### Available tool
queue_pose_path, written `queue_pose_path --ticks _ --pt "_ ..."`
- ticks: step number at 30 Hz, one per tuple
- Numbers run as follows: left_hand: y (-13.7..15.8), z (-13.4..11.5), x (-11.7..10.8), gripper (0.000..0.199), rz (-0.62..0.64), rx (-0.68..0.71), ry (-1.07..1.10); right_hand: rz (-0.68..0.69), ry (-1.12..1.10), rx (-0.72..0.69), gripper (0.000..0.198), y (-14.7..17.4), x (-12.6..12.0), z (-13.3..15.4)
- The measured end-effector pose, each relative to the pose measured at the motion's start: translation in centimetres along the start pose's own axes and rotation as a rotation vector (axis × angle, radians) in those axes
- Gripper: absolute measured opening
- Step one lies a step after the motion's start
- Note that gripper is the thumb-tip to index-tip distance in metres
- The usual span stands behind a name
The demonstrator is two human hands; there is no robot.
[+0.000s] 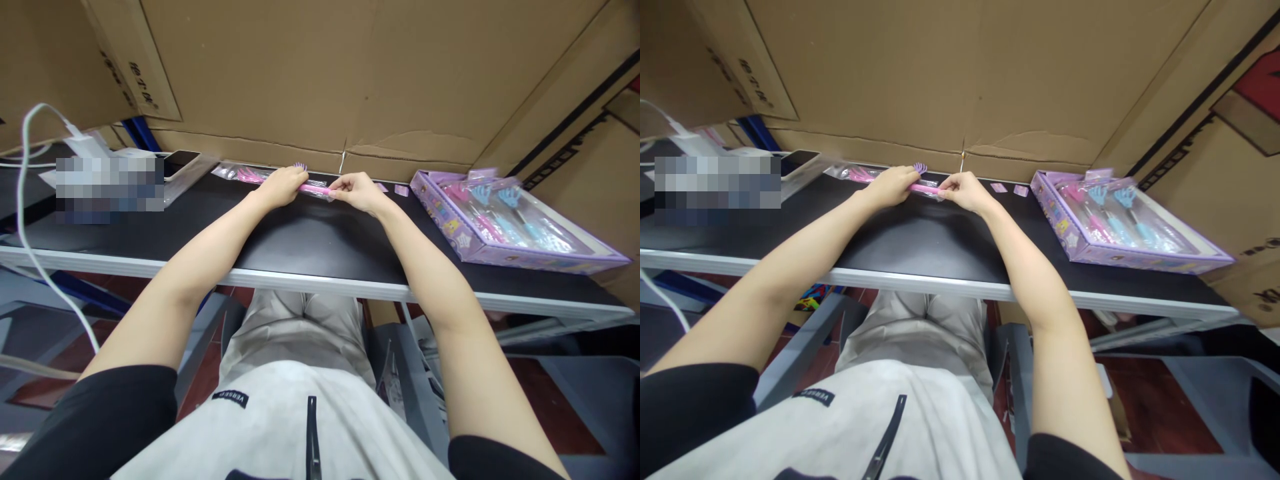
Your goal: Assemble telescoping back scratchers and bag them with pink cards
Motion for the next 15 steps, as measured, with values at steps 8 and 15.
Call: queue_pose_path --ticks 8,15 --pt "-0.24 -0.01 0.56 0.032 -0.015 0.027 -0.036 0.006 0.079 -0.035 0.035 -0.26 0.22 -0.84" --pt "-0.21 -0.10 0.83 0.031 -0.002 0.042 -0.039 0.025 0.040 -0.008 0.035 -0.10 0.73 -0.51"
Point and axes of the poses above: each hand's wrist, its own y-axis away from the middle knuckle, its own x-axis out of the palm, z = x × y, the point moved 9 cm from there along -y, towards the middle knuckle, and after that the axes turned 12 degrees about -x, right-handed, at the moved point
